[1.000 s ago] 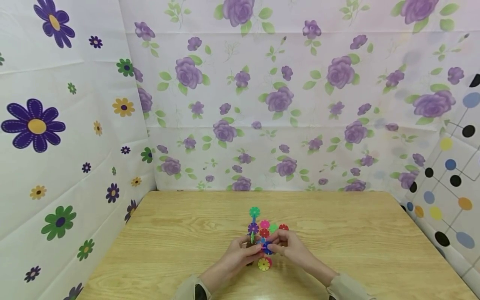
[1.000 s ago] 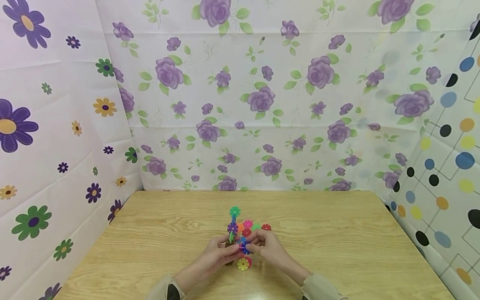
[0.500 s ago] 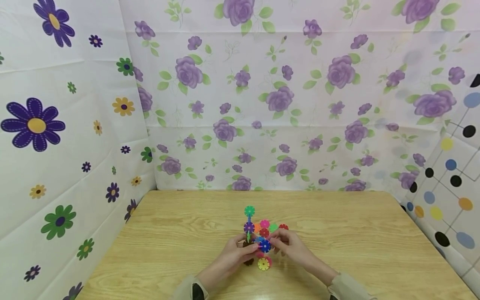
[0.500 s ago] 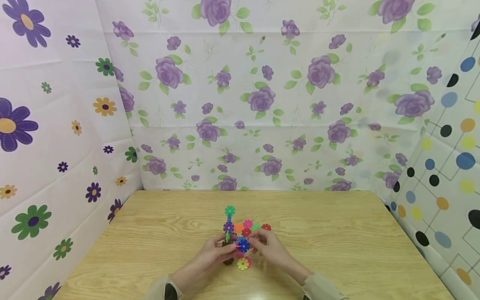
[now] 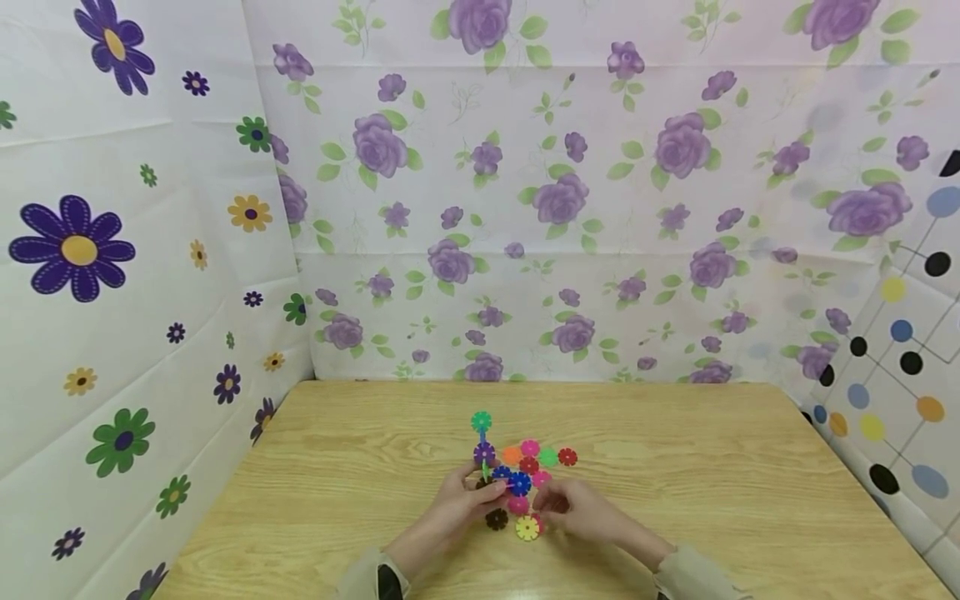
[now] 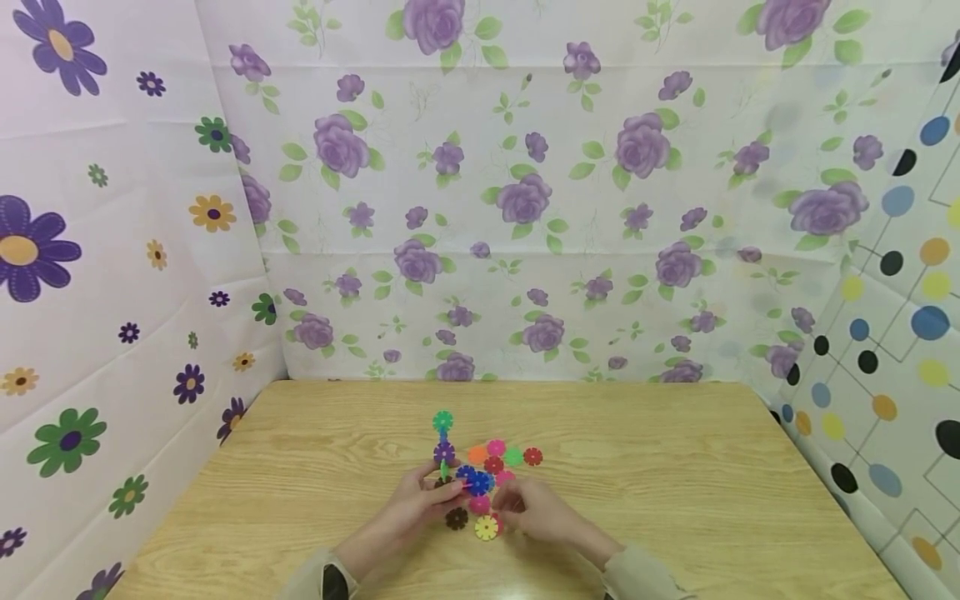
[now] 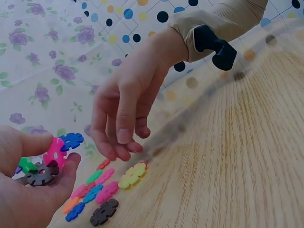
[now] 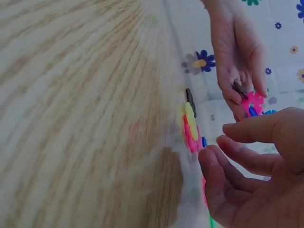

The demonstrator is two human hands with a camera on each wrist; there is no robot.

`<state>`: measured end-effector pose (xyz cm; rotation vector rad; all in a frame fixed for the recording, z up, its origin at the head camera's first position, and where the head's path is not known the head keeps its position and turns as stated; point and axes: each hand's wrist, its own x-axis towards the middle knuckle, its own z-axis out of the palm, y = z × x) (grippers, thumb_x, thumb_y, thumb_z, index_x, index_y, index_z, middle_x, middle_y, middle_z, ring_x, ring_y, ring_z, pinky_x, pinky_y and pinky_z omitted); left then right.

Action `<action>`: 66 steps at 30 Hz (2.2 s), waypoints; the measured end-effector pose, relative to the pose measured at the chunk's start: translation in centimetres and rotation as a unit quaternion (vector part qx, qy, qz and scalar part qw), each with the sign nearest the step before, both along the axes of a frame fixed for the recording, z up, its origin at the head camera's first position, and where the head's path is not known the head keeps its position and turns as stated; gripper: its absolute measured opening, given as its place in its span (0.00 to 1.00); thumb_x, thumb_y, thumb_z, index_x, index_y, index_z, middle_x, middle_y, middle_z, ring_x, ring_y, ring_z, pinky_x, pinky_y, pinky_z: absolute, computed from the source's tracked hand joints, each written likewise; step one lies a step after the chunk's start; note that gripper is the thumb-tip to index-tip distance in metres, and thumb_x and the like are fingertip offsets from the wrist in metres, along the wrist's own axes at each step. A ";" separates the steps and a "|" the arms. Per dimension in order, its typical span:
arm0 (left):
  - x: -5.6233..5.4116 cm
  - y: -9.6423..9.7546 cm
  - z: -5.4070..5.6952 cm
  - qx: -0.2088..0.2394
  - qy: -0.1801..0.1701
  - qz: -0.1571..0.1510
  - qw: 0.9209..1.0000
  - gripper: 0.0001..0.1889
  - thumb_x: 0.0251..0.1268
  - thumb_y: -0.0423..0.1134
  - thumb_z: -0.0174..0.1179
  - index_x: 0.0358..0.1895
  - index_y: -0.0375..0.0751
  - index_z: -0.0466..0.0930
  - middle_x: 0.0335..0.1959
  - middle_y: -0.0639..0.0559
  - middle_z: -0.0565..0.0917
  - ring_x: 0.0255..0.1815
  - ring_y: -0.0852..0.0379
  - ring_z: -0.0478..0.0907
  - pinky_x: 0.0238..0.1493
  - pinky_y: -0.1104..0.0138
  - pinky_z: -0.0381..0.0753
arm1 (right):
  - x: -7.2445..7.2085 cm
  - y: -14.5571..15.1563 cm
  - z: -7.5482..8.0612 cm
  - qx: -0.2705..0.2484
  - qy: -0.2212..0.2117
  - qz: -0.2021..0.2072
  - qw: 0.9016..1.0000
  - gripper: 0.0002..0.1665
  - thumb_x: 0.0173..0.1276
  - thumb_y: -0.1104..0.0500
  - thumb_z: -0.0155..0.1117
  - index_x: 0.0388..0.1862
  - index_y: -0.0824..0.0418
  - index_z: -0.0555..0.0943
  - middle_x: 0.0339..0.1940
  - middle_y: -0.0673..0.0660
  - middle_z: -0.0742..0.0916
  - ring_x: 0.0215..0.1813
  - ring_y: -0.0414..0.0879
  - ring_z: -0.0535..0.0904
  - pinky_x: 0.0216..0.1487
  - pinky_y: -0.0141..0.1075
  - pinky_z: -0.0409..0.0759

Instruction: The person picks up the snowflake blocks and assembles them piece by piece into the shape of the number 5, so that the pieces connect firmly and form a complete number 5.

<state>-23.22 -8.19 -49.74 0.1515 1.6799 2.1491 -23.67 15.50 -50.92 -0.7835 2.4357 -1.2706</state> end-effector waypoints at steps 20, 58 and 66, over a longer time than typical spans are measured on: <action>-0.2 -0.4 -0.3 -0.009 -0.002 0.019 1.000 0.28 0.65 0.31 0.61 0.66 0.27 0.61 0.42 0.44 0.87 0.46 0.55 0.85 0.59 0.58 0.78 | 0.2 -2.1 -0.4 0.094 0.067 -0.011 0.993 0.18 0.48 0.59 0.78 0.37 0.58 0.81 0.28 0.46 0.81 0.29 0.34 0.73 0.31 0.27 0.75; -0.2 -0.4 -0.4 -0.009 0.006 0.016 1.000 0.26 0.67 0.30 0.59 0.64 0.25 0.61 0.43 0.42 0.86 0.47 0.49 0.85 0.59 0.55 0.77 | 0.0 -1.1 -0.3 0.011 0.034 -0.043 0.998 0.03 0.66 0.61 0.64 0.33 0.57 0.82 0.27 0.48 0.83 0.26 0.36 0.76 0.27 0.29 0.77; -0.2 -0.5 -0.2 -0.014 0.000 0.010 1.000 0.31 0.68 0.32 0.58 0.68 0.24 0.55 0.44 0.40 0.86 0.47 0.51 0.85 0.60 0.55 0.77 | 0.1 -0.5 0.4 -0.016 0.066 -0.068 0.995 0.05 0.66 0.63 0.63 0.41 0.58 0.82 0.32 0.52 0.86 0.32 0.42 0.81 0.32 0.29 0.80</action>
